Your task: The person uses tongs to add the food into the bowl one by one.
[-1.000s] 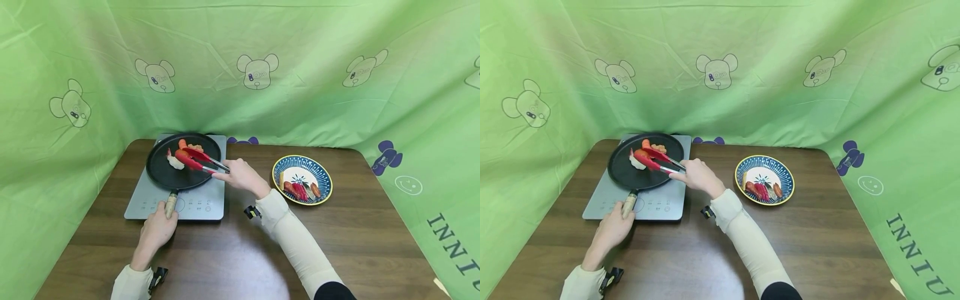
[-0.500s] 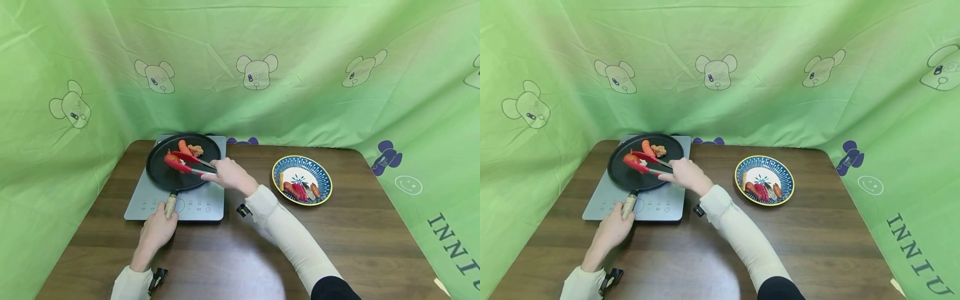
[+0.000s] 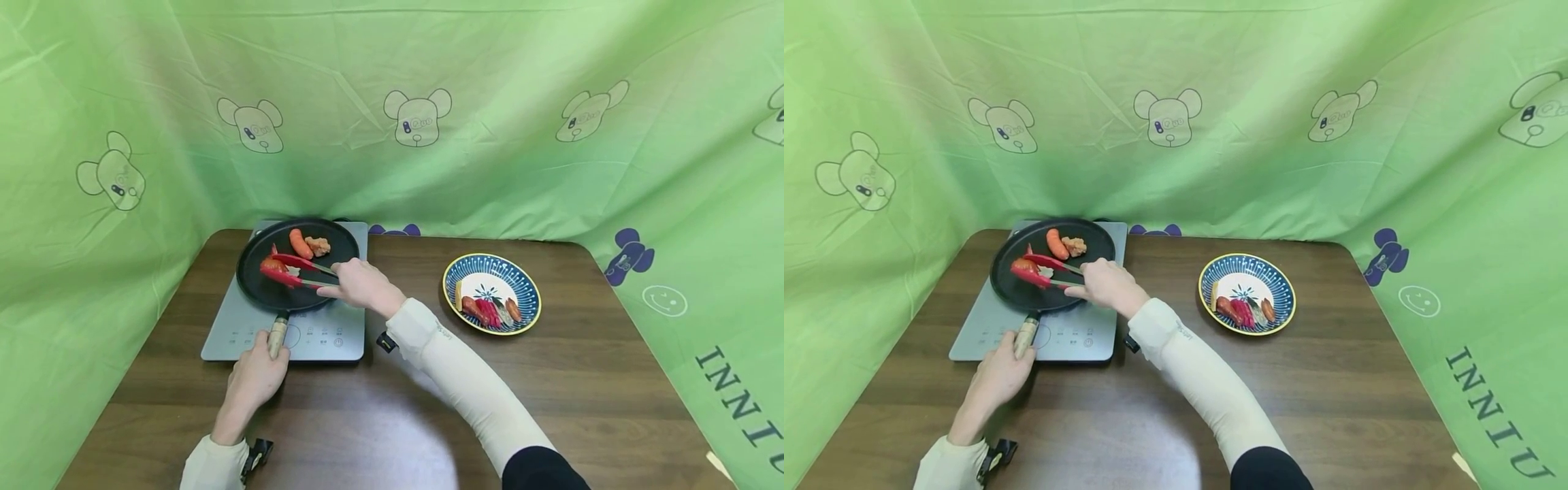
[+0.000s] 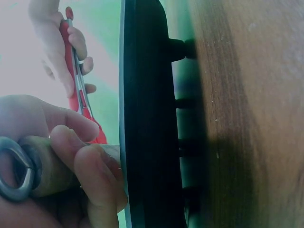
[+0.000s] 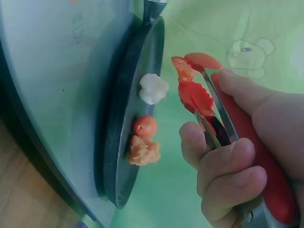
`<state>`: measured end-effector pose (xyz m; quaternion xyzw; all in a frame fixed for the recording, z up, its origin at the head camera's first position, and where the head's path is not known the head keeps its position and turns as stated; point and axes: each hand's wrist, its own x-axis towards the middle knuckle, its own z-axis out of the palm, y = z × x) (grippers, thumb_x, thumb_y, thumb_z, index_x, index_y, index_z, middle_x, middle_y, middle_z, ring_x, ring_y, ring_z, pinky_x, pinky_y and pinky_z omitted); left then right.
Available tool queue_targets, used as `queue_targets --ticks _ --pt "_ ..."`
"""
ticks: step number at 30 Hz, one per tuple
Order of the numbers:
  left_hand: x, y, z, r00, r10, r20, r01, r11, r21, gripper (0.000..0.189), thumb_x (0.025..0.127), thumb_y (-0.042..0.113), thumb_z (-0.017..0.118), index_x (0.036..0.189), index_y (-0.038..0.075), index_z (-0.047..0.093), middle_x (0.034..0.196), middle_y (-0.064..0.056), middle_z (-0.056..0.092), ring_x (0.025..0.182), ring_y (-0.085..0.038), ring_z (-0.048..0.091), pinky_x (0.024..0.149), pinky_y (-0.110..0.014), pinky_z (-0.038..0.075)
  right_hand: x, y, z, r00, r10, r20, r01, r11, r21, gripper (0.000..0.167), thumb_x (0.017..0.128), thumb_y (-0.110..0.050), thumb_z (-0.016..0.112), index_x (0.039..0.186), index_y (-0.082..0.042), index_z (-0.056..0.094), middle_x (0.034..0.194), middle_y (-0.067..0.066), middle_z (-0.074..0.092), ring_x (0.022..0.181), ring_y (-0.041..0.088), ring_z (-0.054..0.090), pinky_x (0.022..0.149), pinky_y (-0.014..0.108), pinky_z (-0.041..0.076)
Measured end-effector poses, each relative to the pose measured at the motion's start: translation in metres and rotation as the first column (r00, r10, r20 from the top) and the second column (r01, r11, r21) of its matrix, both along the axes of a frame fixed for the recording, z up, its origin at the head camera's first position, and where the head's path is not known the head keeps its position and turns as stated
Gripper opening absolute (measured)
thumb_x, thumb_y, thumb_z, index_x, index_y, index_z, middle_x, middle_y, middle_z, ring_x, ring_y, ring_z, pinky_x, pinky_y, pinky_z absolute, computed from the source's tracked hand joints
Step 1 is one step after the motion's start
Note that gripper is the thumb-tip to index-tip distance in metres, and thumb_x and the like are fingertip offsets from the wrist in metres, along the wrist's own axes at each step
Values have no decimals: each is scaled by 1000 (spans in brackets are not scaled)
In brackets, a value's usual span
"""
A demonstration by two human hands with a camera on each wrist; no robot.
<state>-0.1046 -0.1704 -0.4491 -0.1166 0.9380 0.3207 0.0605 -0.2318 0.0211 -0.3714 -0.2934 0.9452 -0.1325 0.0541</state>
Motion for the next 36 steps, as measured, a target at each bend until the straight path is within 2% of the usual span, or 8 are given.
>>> queue_targets --ticks 10,19,29,36 --pt "3 -1 2 1000 -8 1 8 1000 -5 46 92 28 45 127 0 35 70 -11 47 52 -23 45 45 -35 34 -1 -12 -2 1000 -21 15 21 1000 20 40 89 -51 58 95 -11 61 67 -1 53 55 12 48 48 25 36" --pt "2 -1 1 1000 -2 -5 2 1000 -8 46 91 28 46 126 1 36 70 -11 48 52 -23 45 45 -35 34 -2 -19 -6 999 -47 19 47 999 23 48 88 -52 58 106 -9 64 73 1 57 58 14 52 49 27 39" --pt "2 -2 4 1000 -9 -5 9 1000 -20 46 90 29 46 126 0 36 70 -12 50 53 -25 47 45 -37 34 1 -18 -6 997 -70 34 69 997 23 49 88 -53 57 107 -9 63 72 1 56 57 15 51 48 28 38" --pt "2 -3 3 1000 -9 -6 9 1000 -21 43 90 28 46 122 1 38 70 -12 50 53 -25 47 45 -38 34 5 -11 -3 996 -78 31 77 997 24 50 88 -55 56 107 -9 63 71 -1 55 60 15 52 52 28 39"
